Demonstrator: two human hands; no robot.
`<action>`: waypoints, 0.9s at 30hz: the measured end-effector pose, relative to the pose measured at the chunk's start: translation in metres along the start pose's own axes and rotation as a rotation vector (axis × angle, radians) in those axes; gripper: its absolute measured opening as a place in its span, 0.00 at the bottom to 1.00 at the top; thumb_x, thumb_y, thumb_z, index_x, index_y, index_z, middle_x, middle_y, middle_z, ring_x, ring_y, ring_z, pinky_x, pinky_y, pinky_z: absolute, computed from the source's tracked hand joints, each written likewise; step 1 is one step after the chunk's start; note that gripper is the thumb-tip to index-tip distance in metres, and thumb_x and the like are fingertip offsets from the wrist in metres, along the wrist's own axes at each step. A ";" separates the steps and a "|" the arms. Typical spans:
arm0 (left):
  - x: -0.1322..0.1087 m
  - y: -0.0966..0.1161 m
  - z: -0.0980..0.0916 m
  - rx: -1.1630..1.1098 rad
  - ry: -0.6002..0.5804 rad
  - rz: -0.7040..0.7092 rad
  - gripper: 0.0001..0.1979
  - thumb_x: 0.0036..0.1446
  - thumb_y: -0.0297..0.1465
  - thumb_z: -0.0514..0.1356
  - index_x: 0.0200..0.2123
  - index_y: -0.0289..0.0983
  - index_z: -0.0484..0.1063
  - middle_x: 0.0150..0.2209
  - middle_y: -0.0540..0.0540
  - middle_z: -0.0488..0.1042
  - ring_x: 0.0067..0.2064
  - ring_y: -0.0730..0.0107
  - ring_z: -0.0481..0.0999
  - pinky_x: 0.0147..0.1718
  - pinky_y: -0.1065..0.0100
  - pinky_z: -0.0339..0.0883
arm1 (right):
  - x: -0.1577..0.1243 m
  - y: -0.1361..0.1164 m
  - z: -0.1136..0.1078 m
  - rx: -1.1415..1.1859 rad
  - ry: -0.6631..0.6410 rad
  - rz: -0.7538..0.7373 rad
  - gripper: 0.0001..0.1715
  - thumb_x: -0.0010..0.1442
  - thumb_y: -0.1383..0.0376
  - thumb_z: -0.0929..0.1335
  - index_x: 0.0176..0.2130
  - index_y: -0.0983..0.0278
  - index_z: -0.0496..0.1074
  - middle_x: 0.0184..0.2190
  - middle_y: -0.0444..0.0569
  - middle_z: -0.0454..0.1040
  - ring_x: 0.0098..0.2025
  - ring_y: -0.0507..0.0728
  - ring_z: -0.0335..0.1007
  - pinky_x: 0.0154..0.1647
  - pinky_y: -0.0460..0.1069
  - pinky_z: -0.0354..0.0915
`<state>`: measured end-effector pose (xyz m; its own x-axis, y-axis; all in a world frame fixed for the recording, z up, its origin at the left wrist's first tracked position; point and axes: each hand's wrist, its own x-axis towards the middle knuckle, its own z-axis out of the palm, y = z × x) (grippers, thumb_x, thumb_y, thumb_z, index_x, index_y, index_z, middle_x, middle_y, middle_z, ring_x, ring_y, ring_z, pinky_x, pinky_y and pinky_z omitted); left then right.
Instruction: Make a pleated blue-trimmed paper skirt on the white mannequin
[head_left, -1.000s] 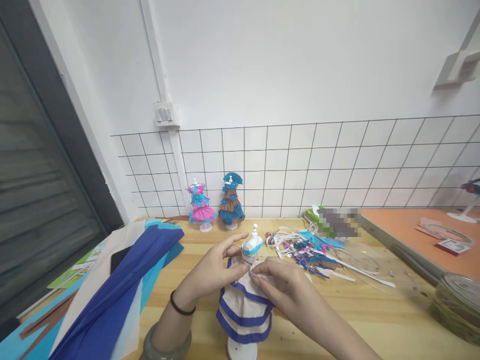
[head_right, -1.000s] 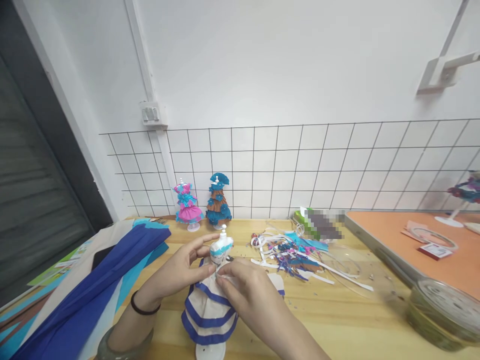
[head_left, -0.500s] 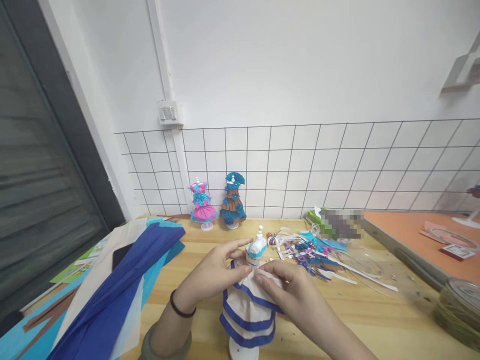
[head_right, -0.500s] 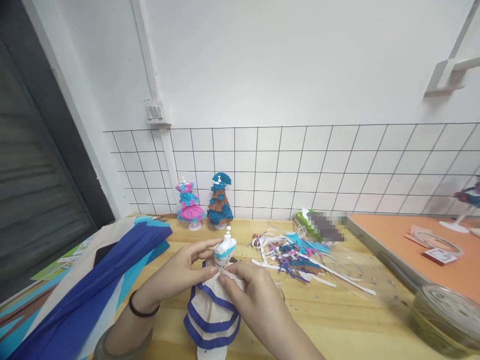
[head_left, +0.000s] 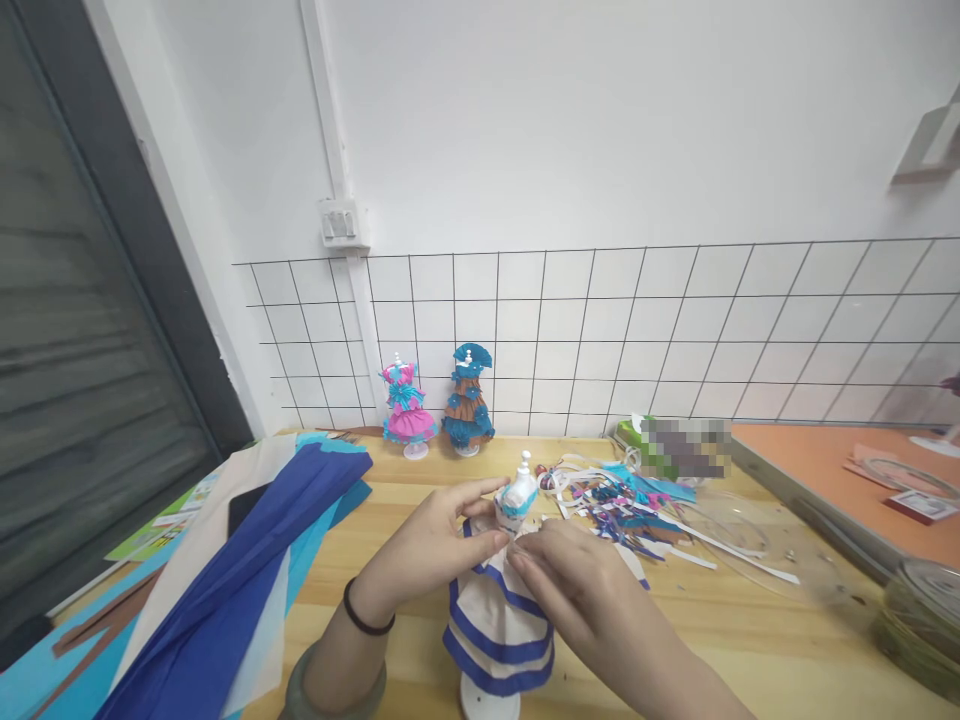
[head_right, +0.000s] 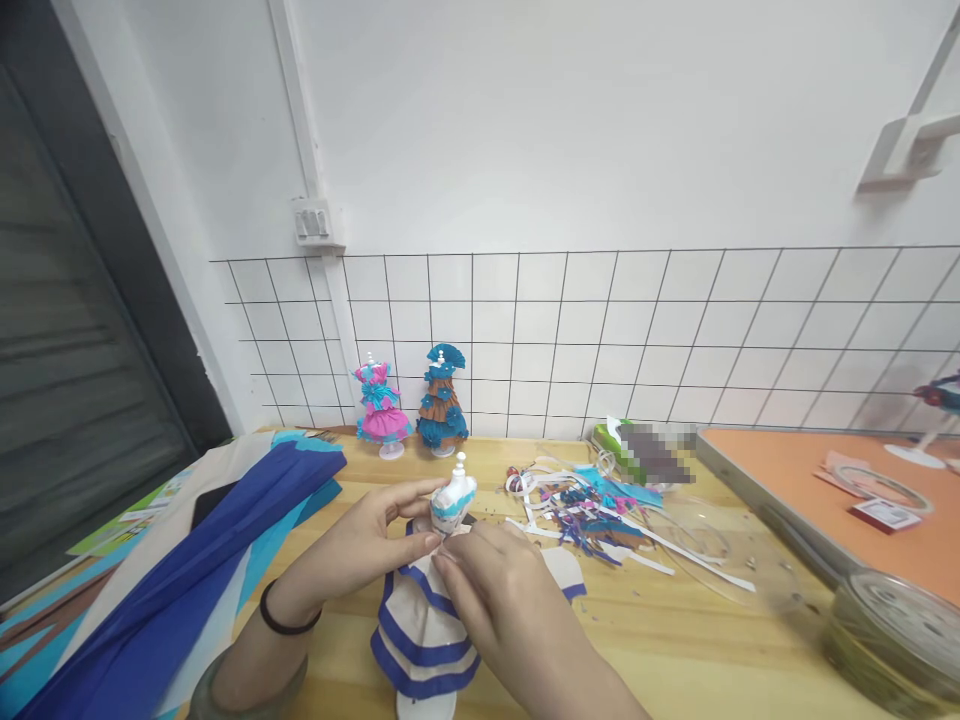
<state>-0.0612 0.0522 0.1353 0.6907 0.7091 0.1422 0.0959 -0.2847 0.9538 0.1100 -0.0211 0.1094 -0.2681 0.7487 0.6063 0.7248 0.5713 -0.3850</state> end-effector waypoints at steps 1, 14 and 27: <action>0.000 0.000 0.000 -0.001 -0.003 0.009 0.27 0.53 0.28 0.61 0.57 0.36 0.64 0.50 0.41 0.74 0.54 0.60 0.72 0.49 0.64 0.68 | 0.000 0.000 0.000 0.004 0.009 0.005 0.09 0.64 0.69 0.61 0.34 0.62 0.68 0.26 0.46 0.70 0.28 0.53 0.66 0.28 0.46 0.58; 0.002 0.001 0.000 0.016 0.020 -0.028 0.29 0.52 0.28 0.62 0.58 0.33 0.62 0.50 0.39 0.75 0.53 0.58 0.72 0.48 0.63 0.68 | -0.001 0.001 0.001 0.077 0.019 0.042 0.11 0.64 0.69 0.60 0.37 0.63 0.71 0.27 0.47 0.74 0.28 0.52 0.68 0.28 0.45 0.60; -0.002 -0.001 -0.001 0.058 0.019 -0.047 0.29 0.52 0.28 0.60 0.58 0.37 0.62 0.44 0.42 0.77 0.49 0.56 0.73 0.38 0.65 0.69 | 0.001 0.009 0.005 0.148 0.016 0.319 0.14 0.61 0.61 0.62 0.30 0.63 0.74 0.23 0.45 0.73 0.25 0.52 0.68 0.26 0.45 0.61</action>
<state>-0.0631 0.0515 0.1339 0.6707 0.7346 0.1026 0.1702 -0.2871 0.9427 0.1129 -0.0131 0.1027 -0.0317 0.8928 0.4494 0.6701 0.3526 -0.6532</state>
